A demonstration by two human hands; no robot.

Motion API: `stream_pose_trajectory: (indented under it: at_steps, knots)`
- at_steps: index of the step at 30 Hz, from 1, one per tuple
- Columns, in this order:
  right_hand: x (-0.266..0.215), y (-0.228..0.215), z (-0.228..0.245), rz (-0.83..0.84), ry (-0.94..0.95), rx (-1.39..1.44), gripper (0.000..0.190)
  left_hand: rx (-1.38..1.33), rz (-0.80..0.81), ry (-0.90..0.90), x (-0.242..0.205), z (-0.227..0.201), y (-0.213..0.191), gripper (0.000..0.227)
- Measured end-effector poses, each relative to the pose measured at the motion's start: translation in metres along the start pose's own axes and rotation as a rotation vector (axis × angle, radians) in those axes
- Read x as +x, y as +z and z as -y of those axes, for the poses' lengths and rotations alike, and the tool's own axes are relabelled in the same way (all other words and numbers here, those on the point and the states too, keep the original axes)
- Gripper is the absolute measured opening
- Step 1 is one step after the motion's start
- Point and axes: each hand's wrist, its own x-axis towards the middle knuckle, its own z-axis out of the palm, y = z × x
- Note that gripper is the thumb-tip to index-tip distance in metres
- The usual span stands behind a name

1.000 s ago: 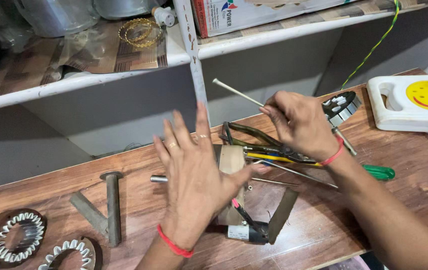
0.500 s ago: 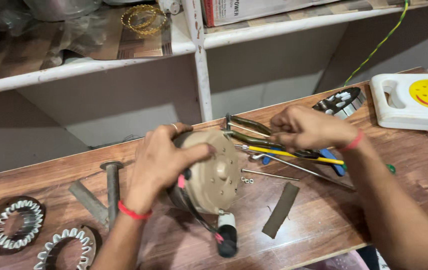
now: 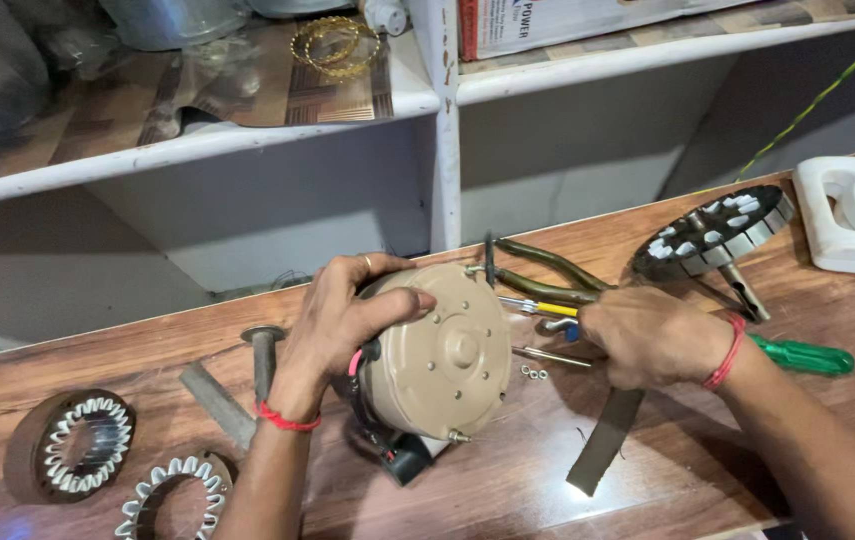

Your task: The person assembles a cylindrical motor by inserting a metal rod into the shaft, tightening screws on the end cap, and fitting a toothed metal ring onto the body. The person uses a screwdriver and pliers to secure components.

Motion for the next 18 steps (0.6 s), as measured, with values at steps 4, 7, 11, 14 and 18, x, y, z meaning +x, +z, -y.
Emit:
stream_pose_trajectory:
  at_steps: [4,7,11,14,18]
  knots:
    - [-0.004,0.001,0.007,-0.085,0.014,-0.016,0.018,-0.035,0.025,-0.021,-0.001,0.003,0.001,0.065]
    - [0.001,-0.001,0.023,-0.222,-0.166,0.119,0.022,-0.005,0.006,-0.029,-0.001,0.001,0.0,0.065]
    - [0.017,0.007,0.051,-0.25,-0.451,0.281,0.044,-0.009,0.002,-0.004,-0.001,0.002,0.002,0.065]
    - [0.019,0.007,0.055,-0.329,-0.604,0.376,0.048,0.006,-0.022,-0.015,-0.004,0.004,0.004,0.064]
    - [0.024,0.002,0.052,-0.13,-0.466,0.431,0.027,0.005,-0.034,-0.017,-0.004,0.001,0.004,0.064]
